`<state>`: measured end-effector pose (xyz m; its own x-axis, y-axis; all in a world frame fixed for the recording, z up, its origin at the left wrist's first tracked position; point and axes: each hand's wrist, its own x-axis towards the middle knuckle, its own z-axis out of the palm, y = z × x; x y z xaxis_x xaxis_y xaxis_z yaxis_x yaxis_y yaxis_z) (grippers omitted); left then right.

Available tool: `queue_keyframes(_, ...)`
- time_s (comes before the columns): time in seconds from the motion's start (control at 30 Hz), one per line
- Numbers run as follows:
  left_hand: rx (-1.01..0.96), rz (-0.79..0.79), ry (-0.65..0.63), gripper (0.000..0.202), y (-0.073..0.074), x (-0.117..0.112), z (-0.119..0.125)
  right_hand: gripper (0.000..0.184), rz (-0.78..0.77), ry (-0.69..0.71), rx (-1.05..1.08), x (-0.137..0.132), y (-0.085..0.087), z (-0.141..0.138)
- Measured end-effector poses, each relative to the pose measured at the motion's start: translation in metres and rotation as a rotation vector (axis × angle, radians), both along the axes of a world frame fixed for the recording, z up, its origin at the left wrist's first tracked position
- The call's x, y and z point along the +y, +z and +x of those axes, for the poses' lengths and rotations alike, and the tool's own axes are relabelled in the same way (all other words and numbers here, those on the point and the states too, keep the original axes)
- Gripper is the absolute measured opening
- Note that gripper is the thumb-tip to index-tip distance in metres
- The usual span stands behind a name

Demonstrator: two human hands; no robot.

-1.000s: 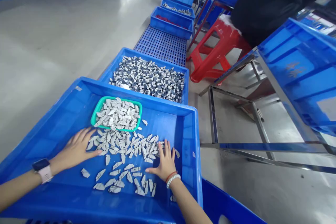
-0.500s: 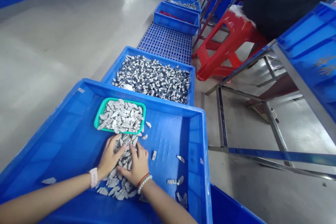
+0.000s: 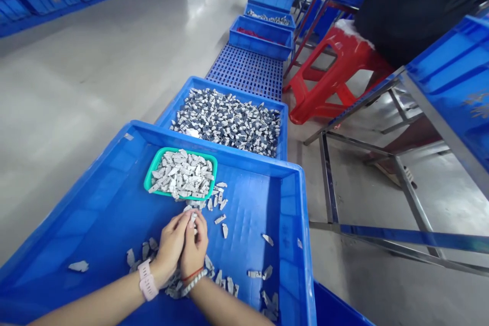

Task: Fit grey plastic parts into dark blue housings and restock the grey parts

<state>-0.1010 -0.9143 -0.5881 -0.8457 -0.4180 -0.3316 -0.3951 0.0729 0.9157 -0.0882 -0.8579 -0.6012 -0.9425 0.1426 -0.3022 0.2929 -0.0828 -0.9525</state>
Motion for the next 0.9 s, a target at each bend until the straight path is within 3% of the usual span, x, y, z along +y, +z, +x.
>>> queue_keyframes(0.13,0.086,-0.011,0.066,0.020,0.040,-0.011,-0.020,0.033,-0.004,0.032,0.163,-0.010,0.036,-0.028)
queue_keyframes(0.27,0.203,-0.065,0.121,0.021,0.061,-0.030,-0.074,0.035,0.027,0.142,0.327,-0.030,0.056,-0.090)
queue_keyframes(0.37,0.236,-0.084,0.108,0.023,0.059,-0.047,-0.114,0.036,0.065,0.202,0.302,-0.033,0.052,-0.132)
queue_keyframes(0.5,0.191,-0.126,0.060,0.024,0.052,-0.082,-0.139,0.032,0.177,0.183,0.191,0.005,0.036,-0.157)
queue_keyframes(0.67,-0.013,-0.245,0.020,0.022,0.037,-0.141,-0.139,0.035,0.277,0.245,-0.117,0.060,0.012,-0.170)
queue_keyframes(0.77,-0.166,-0.253,-0.072,0.019,0.024,-0.157,-0.135,0.028,0.219,0.396,-0.313,0.063,0.003,-0.182)
queue_keyframes(0.9,-0.306,-0.238,-0.181,0.028,0.018,-0.155,-0.128,0.026,0.145,0.547,-0.514,0.050,0.002,-0.200)
